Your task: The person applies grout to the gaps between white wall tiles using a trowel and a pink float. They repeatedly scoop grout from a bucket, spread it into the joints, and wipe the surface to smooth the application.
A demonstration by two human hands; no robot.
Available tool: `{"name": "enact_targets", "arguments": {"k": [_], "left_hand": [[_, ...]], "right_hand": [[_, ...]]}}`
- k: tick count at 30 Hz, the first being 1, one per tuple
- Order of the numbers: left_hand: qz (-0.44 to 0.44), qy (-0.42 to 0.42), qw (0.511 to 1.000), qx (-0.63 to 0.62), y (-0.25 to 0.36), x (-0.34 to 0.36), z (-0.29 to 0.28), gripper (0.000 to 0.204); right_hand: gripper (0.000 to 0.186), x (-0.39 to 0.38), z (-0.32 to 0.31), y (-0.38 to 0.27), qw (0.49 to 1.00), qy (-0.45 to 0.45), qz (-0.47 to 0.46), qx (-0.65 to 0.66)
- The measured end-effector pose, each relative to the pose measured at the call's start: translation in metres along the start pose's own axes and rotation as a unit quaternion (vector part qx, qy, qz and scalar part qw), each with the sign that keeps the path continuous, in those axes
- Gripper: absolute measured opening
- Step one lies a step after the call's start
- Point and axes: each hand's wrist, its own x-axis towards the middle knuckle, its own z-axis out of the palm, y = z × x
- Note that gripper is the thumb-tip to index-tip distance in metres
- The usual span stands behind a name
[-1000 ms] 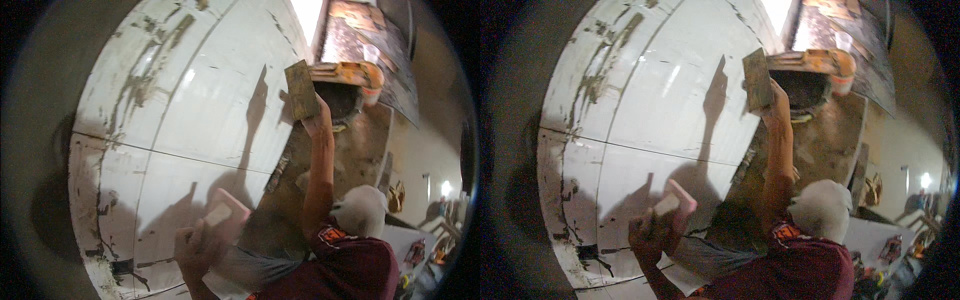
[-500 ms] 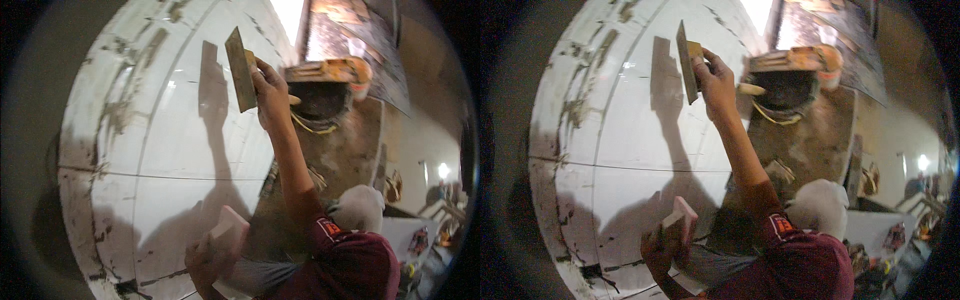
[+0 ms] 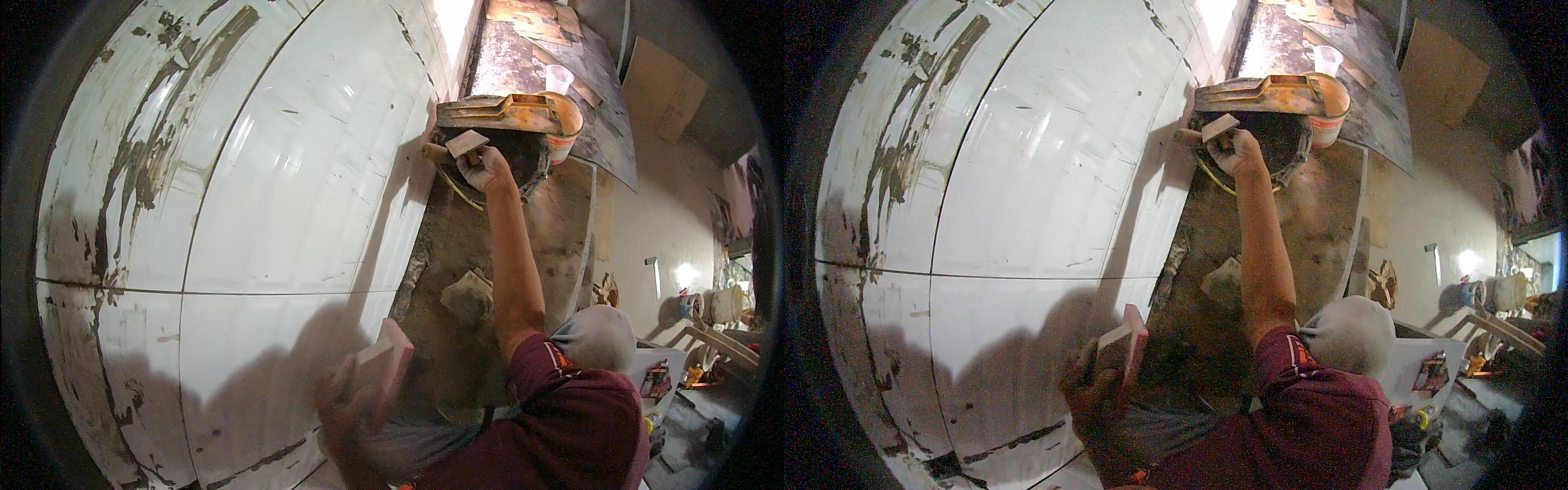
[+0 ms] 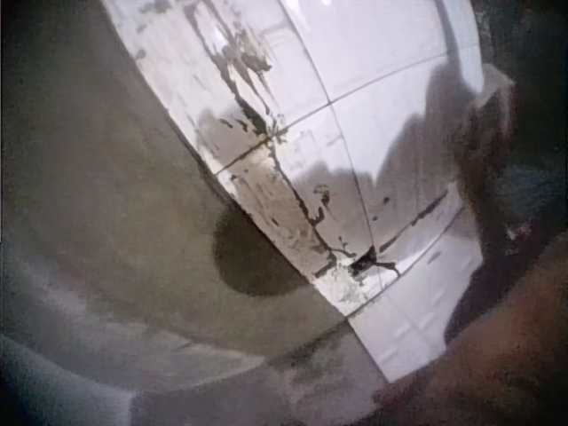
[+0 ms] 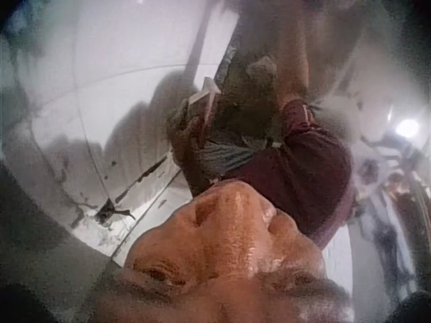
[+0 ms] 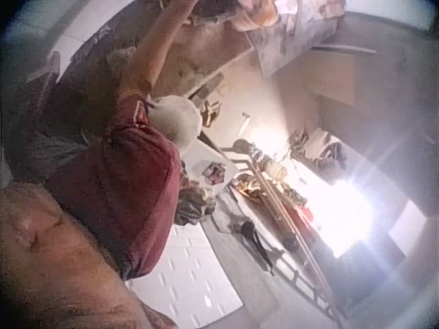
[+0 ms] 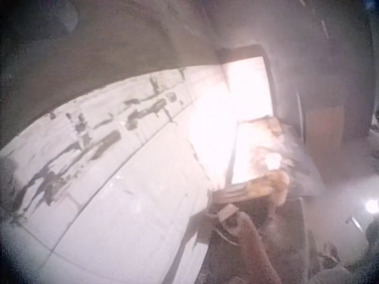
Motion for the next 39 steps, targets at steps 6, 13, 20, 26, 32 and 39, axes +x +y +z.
{"name": "enact_targets", "arguments": {"k": [6, 13, 20, 26, 32, 39], "left_hand": [[-0.090, -0.029, 0.994, -0.048, 0.036, 0.014, -0.003, 0.057], [-0.043, -0.067, 0.997, 0.010, 0.020, 0.016, -0.003, 0.060], [0.060, -0.031, 0.983, 0.168, 0.008, 0.003, -0.008, 0.058], [-0.124, -0.035, 0.991, 0.022, 0.011, -0.015, -0.027, 0.054], [0.001, -0.022, 0.991, 0.135, 0.015, -0.028, -0.049, 0.050], [-0.063, 0.042, 0.995, -0.068, 0.028, -0.028, -0.042, 0.052]], "right_hand": [[0.020, 0.025, -0.008, 0.000, 0.999, 0.021, -0.011, 0.048], [0.019, 0.008, -0.015, -0.011, 0.991, -0.033, 0.003, 0.132], [0.027, -0.083, -0.018, 0.018, 0.959, -0.247, 0.024, 0.135], [0.039, -0.135, 0.027, 0.054, 0.897, -0.398, 0.110, 0.155], [0.046, -0.260, 0.178, 0.061, 0.870, -0.468, -0.151, -0.039], [0.044, -0.307, 0.295, -0.019, 0.563, -0.497, -0.607, -0.261]]}}
